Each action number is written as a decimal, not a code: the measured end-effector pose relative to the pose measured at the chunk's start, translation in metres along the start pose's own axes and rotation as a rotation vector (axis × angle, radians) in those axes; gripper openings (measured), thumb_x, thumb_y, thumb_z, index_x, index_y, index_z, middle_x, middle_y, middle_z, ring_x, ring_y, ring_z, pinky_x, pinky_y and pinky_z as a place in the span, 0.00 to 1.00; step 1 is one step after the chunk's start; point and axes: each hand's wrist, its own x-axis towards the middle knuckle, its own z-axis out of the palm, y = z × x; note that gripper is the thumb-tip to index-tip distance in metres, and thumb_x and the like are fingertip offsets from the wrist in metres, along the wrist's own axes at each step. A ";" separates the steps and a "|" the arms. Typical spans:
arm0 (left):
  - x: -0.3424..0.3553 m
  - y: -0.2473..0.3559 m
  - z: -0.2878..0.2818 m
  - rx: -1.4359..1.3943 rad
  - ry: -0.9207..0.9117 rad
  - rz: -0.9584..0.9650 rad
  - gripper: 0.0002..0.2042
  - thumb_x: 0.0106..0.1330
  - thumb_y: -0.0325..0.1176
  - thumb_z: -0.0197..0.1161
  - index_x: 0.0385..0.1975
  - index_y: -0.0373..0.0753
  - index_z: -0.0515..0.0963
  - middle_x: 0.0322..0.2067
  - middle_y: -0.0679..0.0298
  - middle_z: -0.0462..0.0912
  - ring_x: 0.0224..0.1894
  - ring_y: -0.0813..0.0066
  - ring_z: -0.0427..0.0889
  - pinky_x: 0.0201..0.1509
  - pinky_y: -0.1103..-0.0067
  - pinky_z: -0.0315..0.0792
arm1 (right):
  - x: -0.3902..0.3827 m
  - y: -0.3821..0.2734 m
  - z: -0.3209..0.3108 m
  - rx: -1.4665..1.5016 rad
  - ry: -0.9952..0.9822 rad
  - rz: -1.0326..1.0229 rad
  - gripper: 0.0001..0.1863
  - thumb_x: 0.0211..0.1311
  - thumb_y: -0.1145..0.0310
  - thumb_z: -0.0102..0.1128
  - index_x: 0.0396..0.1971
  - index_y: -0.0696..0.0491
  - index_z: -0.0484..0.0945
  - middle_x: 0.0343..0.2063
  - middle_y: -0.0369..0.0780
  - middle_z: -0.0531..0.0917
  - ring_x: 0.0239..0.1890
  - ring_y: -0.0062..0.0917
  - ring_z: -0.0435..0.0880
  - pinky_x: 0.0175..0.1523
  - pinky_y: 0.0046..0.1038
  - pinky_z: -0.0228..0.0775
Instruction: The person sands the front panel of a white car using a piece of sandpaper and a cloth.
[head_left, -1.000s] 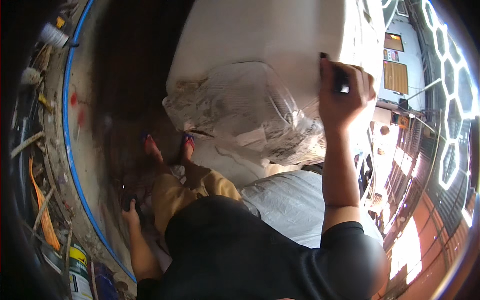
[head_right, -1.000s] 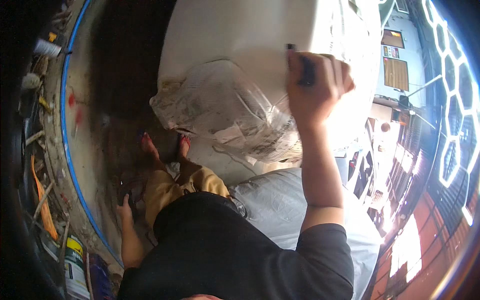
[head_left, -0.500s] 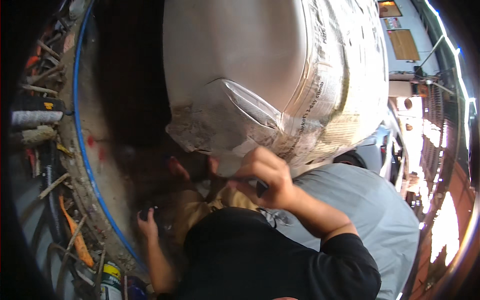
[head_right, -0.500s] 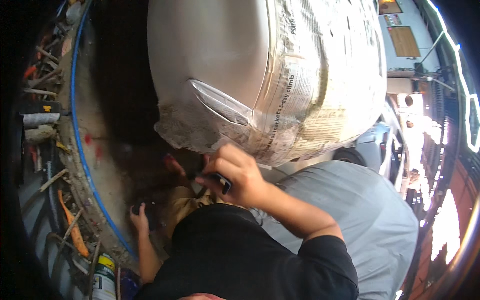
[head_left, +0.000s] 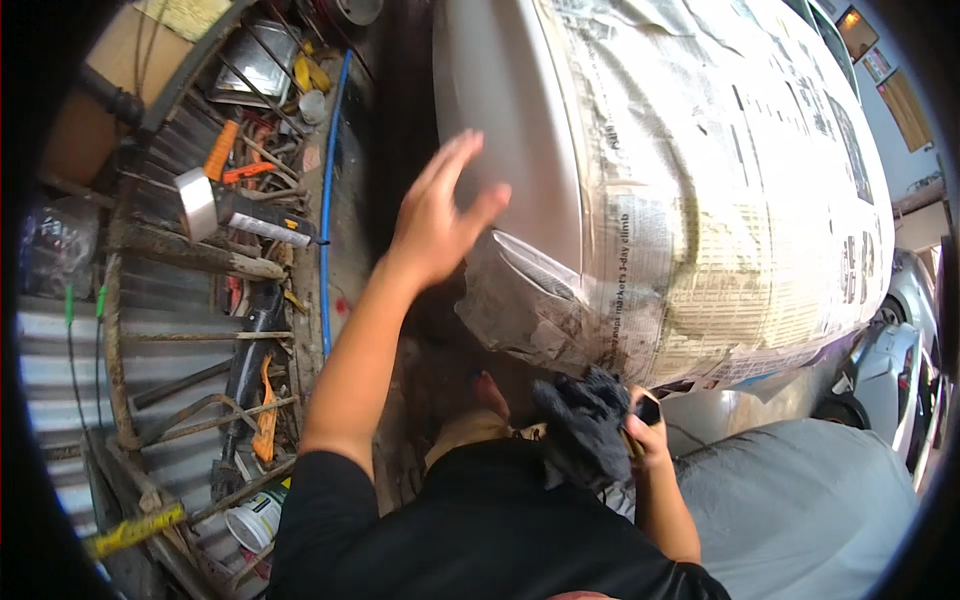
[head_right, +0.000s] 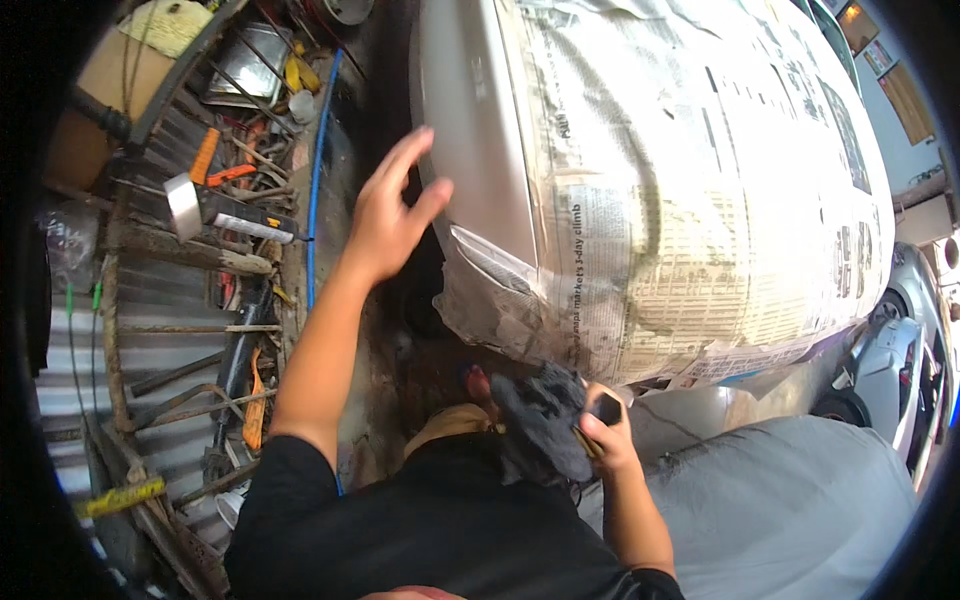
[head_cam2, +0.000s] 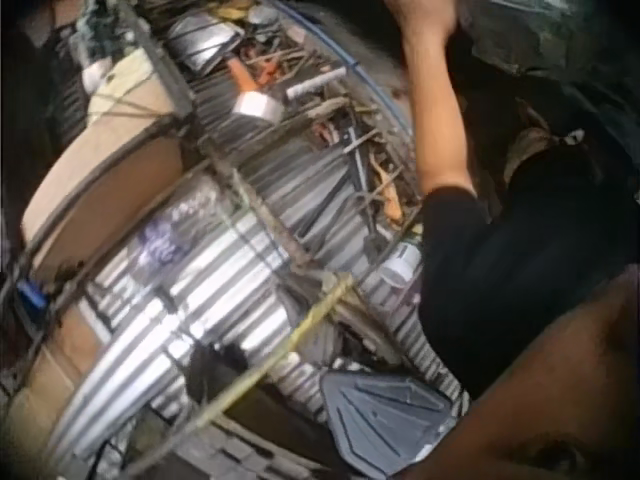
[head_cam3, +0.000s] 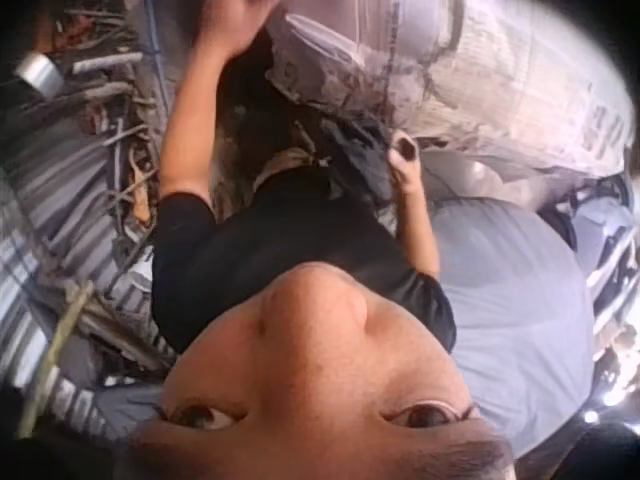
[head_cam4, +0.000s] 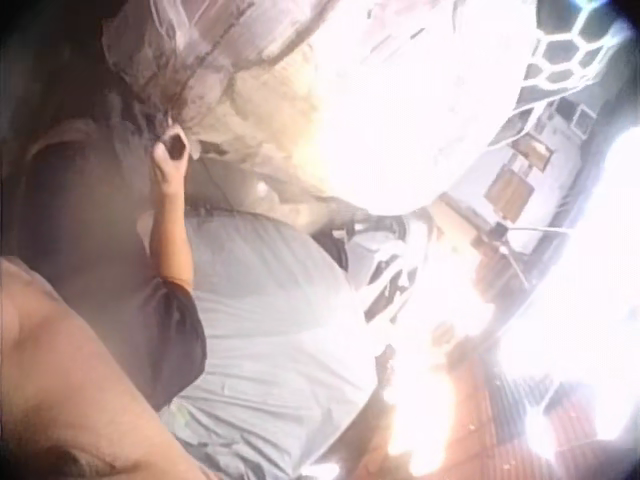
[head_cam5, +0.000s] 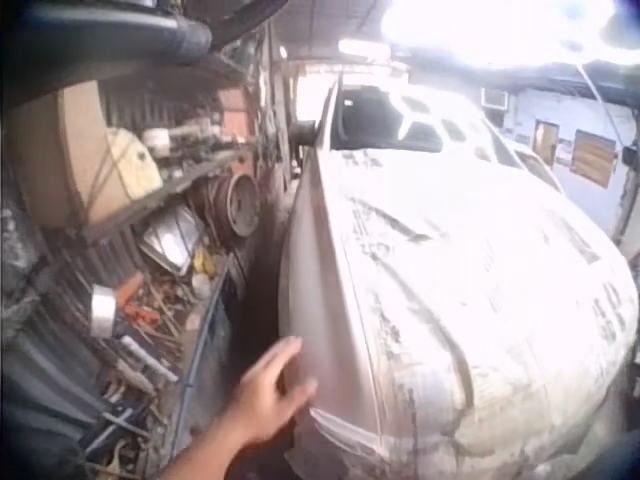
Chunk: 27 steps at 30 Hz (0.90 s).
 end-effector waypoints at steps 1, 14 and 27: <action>0.038 -0.011 0.011 0.025 -0.016 -0.004 0.46 0.70 0.64 0.61 0.74 0.29 0.60 0.76 0.42 0.58 0.78 0.49 0.58 0.79 0.62 0.55 | -0.007 -0.001 -0.011 0.055 0.001 -0.012 0.25 0.44 0.54 0.80 0.25 0.49 0.70 0.23 0.29 0.68 0.29 0.16 0.68 0.38 0.22 0.59; 0.122 -0.017 0.086 -0.037 0.067 -0.176 0.44 0.78 0.62 0.37 0.78 0.27 0.45 0.80 0.44 0.44 0.83 0.53 0.40 0.84 0.66 0.34 | -0.057 -0.061 -0.136 0.033 0.084 -0.536 0.28 0.51 0.50 0.79 0.26 0.48 0.65 0.28 0.32 0.70 0.34 0.19 0.67 0.40 0.25 0.55; -0.004 0.055 0.153 0.216 0.449 -0.314 0.41 0.80 0.60 0.41 0.76 0.27 0.51 0.76 0.40 0.55 0.79 0.41 0.50 0.82 0.57 0.44 | -0.021 -0.145 -0.170 0.063 -0.205 -0.618 0.25 0.53 0.53 0.78 0.25 0.50 0.68 0.30 0.36 0.76 0.35 0.23 0.73 0.42 0.26 0.63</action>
